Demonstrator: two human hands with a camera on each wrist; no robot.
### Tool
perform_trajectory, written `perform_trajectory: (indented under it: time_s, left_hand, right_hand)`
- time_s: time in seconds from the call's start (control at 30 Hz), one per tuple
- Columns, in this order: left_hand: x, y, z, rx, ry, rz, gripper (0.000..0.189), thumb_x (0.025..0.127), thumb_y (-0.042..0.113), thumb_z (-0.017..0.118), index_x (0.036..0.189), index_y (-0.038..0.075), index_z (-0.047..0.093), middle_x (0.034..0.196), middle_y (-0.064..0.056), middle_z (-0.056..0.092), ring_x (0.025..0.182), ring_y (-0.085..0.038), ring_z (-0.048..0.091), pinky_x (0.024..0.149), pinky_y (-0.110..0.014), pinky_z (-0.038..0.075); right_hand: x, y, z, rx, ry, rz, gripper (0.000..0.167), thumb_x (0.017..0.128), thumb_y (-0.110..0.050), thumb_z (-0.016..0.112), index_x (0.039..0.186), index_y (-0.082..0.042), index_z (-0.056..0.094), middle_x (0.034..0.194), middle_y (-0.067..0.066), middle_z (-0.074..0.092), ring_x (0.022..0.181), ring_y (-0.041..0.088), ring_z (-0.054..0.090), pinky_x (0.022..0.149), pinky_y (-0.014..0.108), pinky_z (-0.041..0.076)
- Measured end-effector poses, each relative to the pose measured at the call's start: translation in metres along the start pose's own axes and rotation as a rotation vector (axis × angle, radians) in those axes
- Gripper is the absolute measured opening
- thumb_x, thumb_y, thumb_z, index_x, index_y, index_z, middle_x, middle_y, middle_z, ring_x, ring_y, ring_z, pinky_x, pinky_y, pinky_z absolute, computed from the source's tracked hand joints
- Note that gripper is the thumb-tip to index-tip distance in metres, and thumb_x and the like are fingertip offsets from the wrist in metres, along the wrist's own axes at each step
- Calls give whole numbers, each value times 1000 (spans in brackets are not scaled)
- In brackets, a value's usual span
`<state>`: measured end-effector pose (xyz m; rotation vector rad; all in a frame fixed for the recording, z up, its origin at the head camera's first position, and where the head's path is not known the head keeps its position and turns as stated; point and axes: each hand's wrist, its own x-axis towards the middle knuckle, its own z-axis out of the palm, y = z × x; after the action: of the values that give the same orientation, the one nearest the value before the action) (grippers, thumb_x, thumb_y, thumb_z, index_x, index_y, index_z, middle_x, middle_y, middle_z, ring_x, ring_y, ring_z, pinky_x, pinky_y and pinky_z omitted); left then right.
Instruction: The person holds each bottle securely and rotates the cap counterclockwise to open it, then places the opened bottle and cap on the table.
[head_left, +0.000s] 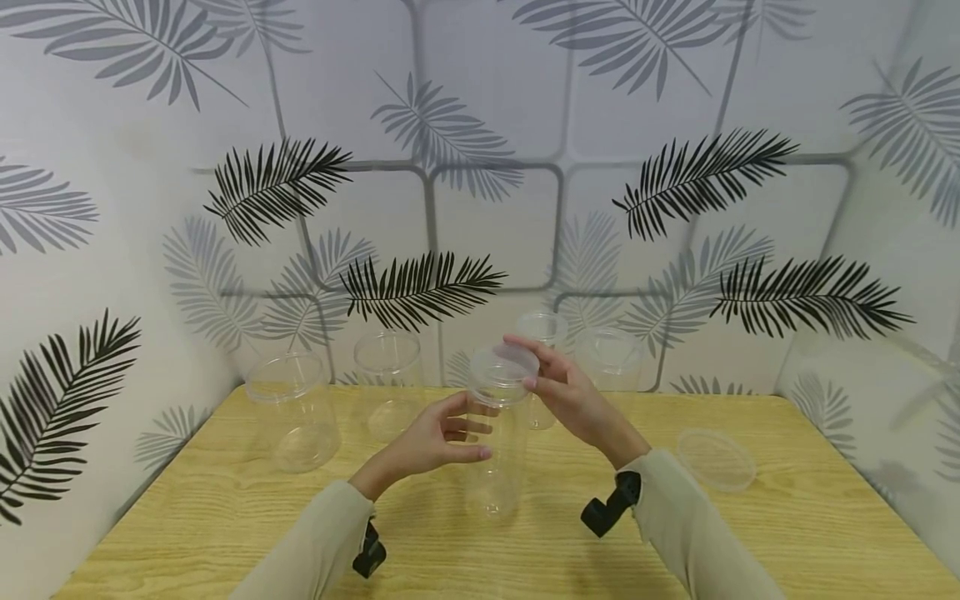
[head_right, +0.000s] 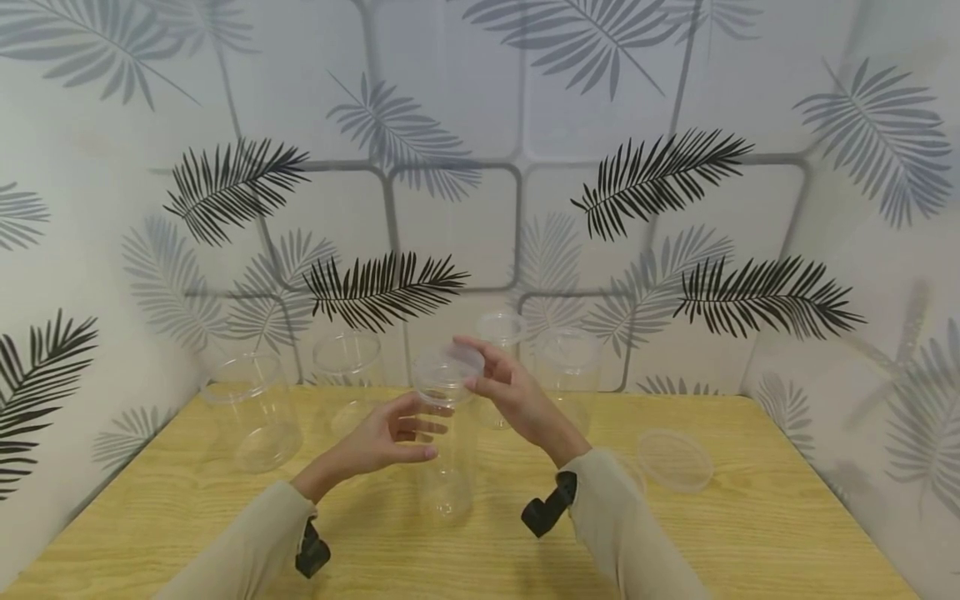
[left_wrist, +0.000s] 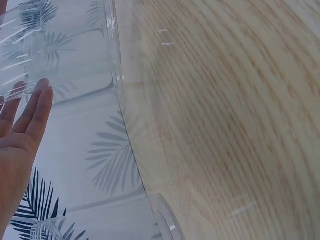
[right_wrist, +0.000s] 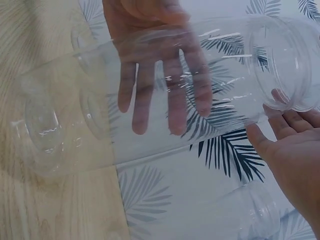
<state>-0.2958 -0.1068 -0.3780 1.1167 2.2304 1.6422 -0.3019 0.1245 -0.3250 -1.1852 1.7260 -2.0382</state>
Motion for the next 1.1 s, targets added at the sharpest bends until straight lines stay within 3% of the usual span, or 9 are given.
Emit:
perform_trajectory:
  time_s: [0.17, 0.33, 0.6, 0.8, 0.93, 1.1]
  left_hand:
    - [0, -1, -2, 16, 20, 0, 52, 81, 13, 69, 127, 10, 45, 129, -12, 51, 113, -30, 55, 94, -45, 46]
    - [0, -4, -8, 31, 55, -19, 49, 80, 14, 70, 120, 4, 45, 130, -10, 51, 114, -28, 55, 96, -48, 44]
    - [3, -12, -21, 48, 174, -41, 48, 78, 11, 72, 119, 10, 46, 128, -11, 51, 115, -33, 53, 98, -51, 42]
    - [10, -14, -28, 89, 247, -52, 51, 77, 16, 73, 120, 12, 45, 128, -9, 50, 117, -30, 52, 99, -44, 43]
    - [13, -15, -32, 103, 284, -77, 53, 78, 20, 73, 120, 11, 43, 129, -7, 48, 118, -30, 51, 100, -47, 40]
    - [18, -14, -36, 107, 335, -123, 56, 78, 23, 73, 122, 12, 40, 130, -5, 46, 121, -28, 49, 103, -47, 38]
  right_hand:
    - [-2, -9, -4, -18, 67, -20, 55, 93, -15, 52, 141, -3, 28, 138, 5, 39, 125, 13, 36, 98, 22, 35]
    - [-7, -16, -10, -31, 119, -55, 52, 93, -14, 52, 139, -4, 32, 132, 4, 42, 117, 13, 38, 91, 21, 37]
    - [-19, -20, -22, -46, 158, -76, 53, 93, -14, 53, 140, -5, 32, 126, 2, 43, 111, 8, 40, 90, 19, 38]
    - [-32, -18, -33, -143, 155, -23, 57, 92, -10, 53, 142, -5, 27, 141, 5, 30, 118, 9, 37, 90, 20, 39]
    - [-40, -17, -38, -235, 157, 64, 58, 89, -9, 58, 139, -4, 29, 139, 2, 35, 121, 6, 42, 90, 22, 45]
    - [-49, -14, -40, -305, 137, 178, 60, 86, -12, 63, 137, -5, 31, 138, 8, 38, 124, 10, 43, 91, 26, 48]
